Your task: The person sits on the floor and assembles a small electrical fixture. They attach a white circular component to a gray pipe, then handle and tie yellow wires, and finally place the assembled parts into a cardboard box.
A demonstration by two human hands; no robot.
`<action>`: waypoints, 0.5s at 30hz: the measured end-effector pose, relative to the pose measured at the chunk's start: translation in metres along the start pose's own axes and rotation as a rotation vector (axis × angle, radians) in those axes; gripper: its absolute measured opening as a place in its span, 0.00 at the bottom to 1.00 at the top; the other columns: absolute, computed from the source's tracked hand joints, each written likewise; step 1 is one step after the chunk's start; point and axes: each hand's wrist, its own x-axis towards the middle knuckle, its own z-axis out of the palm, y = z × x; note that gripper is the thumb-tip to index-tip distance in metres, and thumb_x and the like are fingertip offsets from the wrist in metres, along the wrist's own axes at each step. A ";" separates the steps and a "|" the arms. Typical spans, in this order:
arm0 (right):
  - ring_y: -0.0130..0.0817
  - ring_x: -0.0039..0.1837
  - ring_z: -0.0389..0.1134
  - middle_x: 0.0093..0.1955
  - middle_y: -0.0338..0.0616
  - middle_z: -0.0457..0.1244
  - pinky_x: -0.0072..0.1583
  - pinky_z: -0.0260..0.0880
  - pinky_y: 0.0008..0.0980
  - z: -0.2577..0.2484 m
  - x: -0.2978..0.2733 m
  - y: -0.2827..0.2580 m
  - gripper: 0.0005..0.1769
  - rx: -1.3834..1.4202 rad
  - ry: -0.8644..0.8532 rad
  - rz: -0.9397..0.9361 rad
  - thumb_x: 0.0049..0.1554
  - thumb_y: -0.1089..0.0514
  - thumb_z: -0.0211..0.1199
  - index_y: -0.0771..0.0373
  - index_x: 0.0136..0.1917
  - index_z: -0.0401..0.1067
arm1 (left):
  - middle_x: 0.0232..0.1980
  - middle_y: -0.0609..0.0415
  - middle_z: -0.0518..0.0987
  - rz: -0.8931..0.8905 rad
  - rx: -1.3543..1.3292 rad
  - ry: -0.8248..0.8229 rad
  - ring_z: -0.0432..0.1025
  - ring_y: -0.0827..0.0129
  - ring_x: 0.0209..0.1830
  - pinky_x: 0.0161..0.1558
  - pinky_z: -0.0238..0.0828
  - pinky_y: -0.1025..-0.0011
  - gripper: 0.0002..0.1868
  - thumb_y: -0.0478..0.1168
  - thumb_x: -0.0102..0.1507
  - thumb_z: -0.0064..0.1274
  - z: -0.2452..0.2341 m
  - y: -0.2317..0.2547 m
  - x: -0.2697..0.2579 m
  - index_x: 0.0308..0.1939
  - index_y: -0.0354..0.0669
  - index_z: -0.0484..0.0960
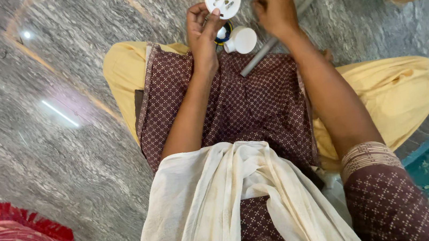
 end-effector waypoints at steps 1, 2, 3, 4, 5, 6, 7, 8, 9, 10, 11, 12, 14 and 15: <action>0.40 0.48 0.75 0.48 0.50 0.71 0.51 0.76 0.36 -0.012 -0.002 -0.004 0.05 0.001 -0.008 0.029 0.58 0.70 0.67 0.66 0.48 0.76 | 0.54 0.45 0.78 0.005 0.007 -0.042 0.77 0.64 0.53 0.57 0.81 0.62 0.16 0.35 0.66 0.58 0.001 0.002 -0.002 0.54 0.38 0.71; 0.39 0.48 0.76 0.48 0.50 0.71 0.51 0.77 0.35 -0.027 -0.006 -0.009 0.05 0.003 -0.018 0.059 0.59 0.70 0.66 0.67 0.49 0.76 | 0.54 0.45 0.79 0.010 0.014 -0.082 0.78 0.64 0.53 0.58 0.81 0.62 0.16 0.35 0.65 0.59 0.001 0.005 -0.004 0.54 0.39 0.71; 0.37 0.48 0.76 0.47 0.50 0.72 0.51 0.78 0.34 -0.042 -0.010 -0.016 0.05 0.006 -0.027 0.088 0.59 0.70 0.65 0.67 0.50 0.75 | 0.54 0.46 0.80 0.016 0.022 -0.122 0.78 0.63 0.53 0.58 0.82 0.62 0.16 0.35 0.65 0.59 0.002 0.006 -0.007 0.54 0.40 0.71; 0.36 0.48 0.76 0.47 0.50 0.72 0.51 0.79 0.33 -0.059 -0.017 -0.026 0.04 0.046 -0.013 0.067 0.61 0.70 0.65 0.68 0.51 0.75 | 0.54 0.46 0.80 0.019 0.034 -0.164 0.78 0.64 0.54 0.58 0.82 0.62 0.16 0.36 0.65 0.60 0.004 0.008 -0.009 0.54 0.40 0.72; 0.35 0.48 0.77 0.48 0.50 0.72 0.50 0.79 0.32 -0.078 -0.027 -0.036 0.04 0.086 0.002 0.046 0.63 0.69 0.65 0.69 0.53 0.76 | 0.54 0.47 0.81 0.023 0.046 -0.206 0.78 0.64 0.55 0.58 0.82 0.62 0.16 0.36 0.65 0.60 0.006 0.009 -0.012 0.54 0.40 0.72; 0.34 0.48 0.77 0.48 0.50 0.72 0.50 0.80 0.31 -0.095 -0.037 -0.047 0.04 0.127 0.020 0.021 0.65 0.69 0.65 0.70 0.54 0.76 | 0.53 0.47 0.81 0.030 0.060 -0.250 0.78 0.64 0.56 0.59 0.82 0.62 0.16 0.37 0.66 0.61 0.009 0.011 -0.014 0.53 0.41 0.72; 0.34 0.50 0.77 0.49 0.50 0.72 0.51 0.80 0.31 -0.108 -0.050 -0.059 0.05 0.147 0.051 0.001 0.65 0.69 0.65 0.70 0.55 0.76 | 0.53 0.48 0.82 0.002 0.089 -0.271 0.79 0.64 0.55 0.58 0.82 0.62 0.17 0.37 0.65 0.61 0.011 0.012 -0.018 0.53 0.41 0.72; 0.34 0.51 0.77 0.50 0.50 0.72 0.52 0.79 0.31 -0.120 -0.063 -0.070 0.05 0.166 0.081 -0.017 0.65 0.69 0.65 0.70 0.56 0.77 | 0.52 0.48 0.83 -0.027 0.117 -0.292 0.80 0.64 0.54 0.56 0.81 0.62 0.17 0.37 0.64 0.61 0.014 0.012 -0.023 0.52 0.41 0.72; 0.35 0.53 0.77 0.50 0.50 0.72 0.54 0.79 0.31 -0.127 -0.071 -0.077 0.06 0.185 0.112 -0.036 0.66 0.70 0.65 0.70 0.57 0.77 | 0.52 0.49 0.83 -0.057 0.145 -0.313 0.81 0.64 0.54 0.55 0.80 0.62 0.17 0.37 0.63 0.62 0.016 0.012 -0.026 0.52 0.42 0.72; 0.34 0.51 0.76 0.50 0.50 0.73 0.52 0.78 0.31 -0.128 -0.075 -0.083 0.06 0.212 0.144 -0.008 0.66 0.69 0.66 0.70 0.57 0.78 | 0.52 0.49 0.83 -0.048 0.107 -0.358 0.80 0.64 0.54 0.56 0.80 0.63 0.17 0.36 0.63 0.62 0.017 0.012 -0.026 0.52 0.42 0.72; 0.34 0.50 0.76 0.50 0.49 0.73 0.51 0.78 0.31 -0.125 -0.079 -0.088 0.05 0.238 0.177 0.018 0.67 0.68 0.67 0.69 0.57 0.78 | 0.52 0.49 0.82 -0.040 0.070 -0.403 0.80 0.64 0.54 0.57 0.81 0.63 0.18 0.35 0.63 0.63 0.016 0.011 -0.027 0.53 0.42 0.72; 0.34 0.48 0.75 0.49 0.49 0.73 0.50 0.77 0.30 -0.123 -0.085 -0.090 0.05 0.270 0.203 0.049 0.67 0.67 0.67 0.68 0.57 0.79 | 0.53 0.49 0.81 -0.036 0.034 -0.441 0.80 0.64 0.54 0.57 0.81 0.63 0.18 0.34 0.64 0.64 0.015 0.010 -0.031 0.53 0.43 0.72; 0.34 0.50 0.75 0.52 0.50 0.72 0.51 0.78 0.30 -0.118 -0.090 -0.089 0.04 0.217 0.236 -0.012 0.66 0.67 0.69 0.68 0.56 0.80 | 0.52 0.48 0.82 -0.051 0.032 -0.471 0.80 0.63 0.54 0.58 0.83 0.62 0.17 0.33 0.64 0.64 0.016 0.006 -0.031 0.51 0.42 0.72; 0.34 0.51 0.76 0.53 0.51 0.71 0.51 0.78 0.29 -0.115 -0.092 -0.088 0.04 0.192 0.251 -0.042 0.66 0.67 0.69 0.68 0.56 0.80 | 0.52 0.48 0.82 -0.059 0.032 -0.484 0.81 0.63 0.55 0.58 0.83 0.62 0.17 0.33 0.63 0.65 0.015 0.006 -0.032 0.50 0.42 0.73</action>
